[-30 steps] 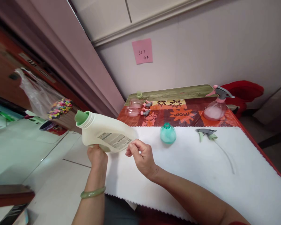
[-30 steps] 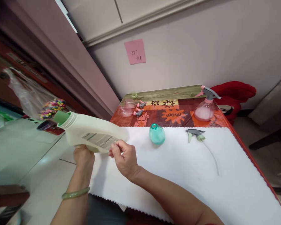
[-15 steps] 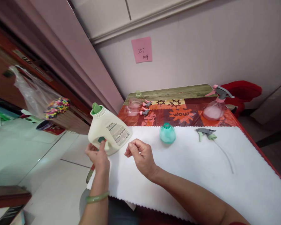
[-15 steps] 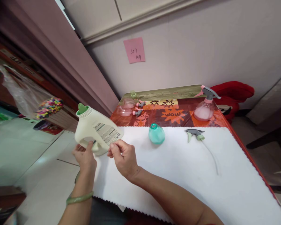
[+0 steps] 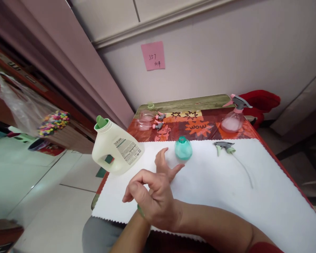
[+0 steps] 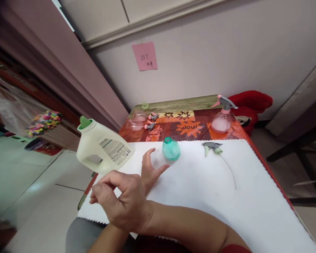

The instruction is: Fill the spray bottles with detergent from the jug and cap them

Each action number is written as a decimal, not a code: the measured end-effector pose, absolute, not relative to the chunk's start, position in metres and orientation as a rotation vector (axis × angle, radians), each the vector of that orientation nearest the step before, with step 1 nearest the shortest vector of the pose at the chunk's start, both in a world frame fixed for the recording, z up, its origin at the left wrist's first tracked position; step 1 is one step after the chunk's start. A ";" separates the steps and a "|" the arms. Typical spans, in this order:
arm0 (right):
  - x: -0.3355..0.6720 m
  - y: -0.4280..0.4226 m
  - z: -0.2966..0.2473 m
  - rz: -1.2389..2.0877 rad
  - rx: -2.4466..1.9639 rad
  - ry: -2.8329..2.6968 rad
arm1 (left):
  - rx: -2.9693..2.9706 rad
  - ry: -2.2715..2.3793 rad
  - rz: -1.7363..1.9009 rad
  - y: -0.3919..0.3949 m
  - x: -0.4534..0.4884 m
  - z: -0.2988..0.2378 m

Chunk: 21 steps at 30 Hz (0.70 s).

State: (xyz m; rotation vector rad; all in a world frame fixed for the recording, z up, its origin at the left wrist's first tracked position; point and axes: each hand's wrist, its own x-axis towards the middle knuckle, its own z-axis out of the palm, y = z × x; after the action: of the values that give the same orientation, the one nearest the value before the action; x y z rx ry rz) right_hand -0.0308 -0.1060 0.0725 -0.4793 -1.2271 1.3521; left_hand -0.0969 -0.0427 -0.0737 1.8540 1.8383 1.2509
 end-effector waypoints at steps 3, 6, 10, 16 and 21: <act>-0.024 -0.106 0.081 1.393 -0.390 -1.171 | 1.790 1.705 1.161 -0.021 -0.077 -0.076; -0.019 -0.103 0.086 1.407 -0.395 -1.147 | 1.683 1.679 1.109 -0.006 -0.065 -0.077; -0.016 -0.099 0.091 1.468 -0.456 -1.093 | 1.597 1.702 1.092 0.004 -0.057 -0.079; -0.019 -0.088 0.091 1.526 -0.450 -1.027 | 1.463 1.688 1.161 0.005 -0.056 -0.076; -0.016 -0.079 0.088 1.486 -0.459 -1.050 | 1.365 1.661 1.237 -0.004 -0.074 -0.073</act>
State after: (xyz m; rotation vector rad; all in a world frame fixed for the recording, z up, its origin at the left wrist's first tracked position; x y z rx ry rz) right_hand -0.0165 -0.0785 0.0878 -0.4586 -1.0497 1.4863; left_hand -0.0743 -0.0042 -0.0726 1.3650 1.6615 1.2373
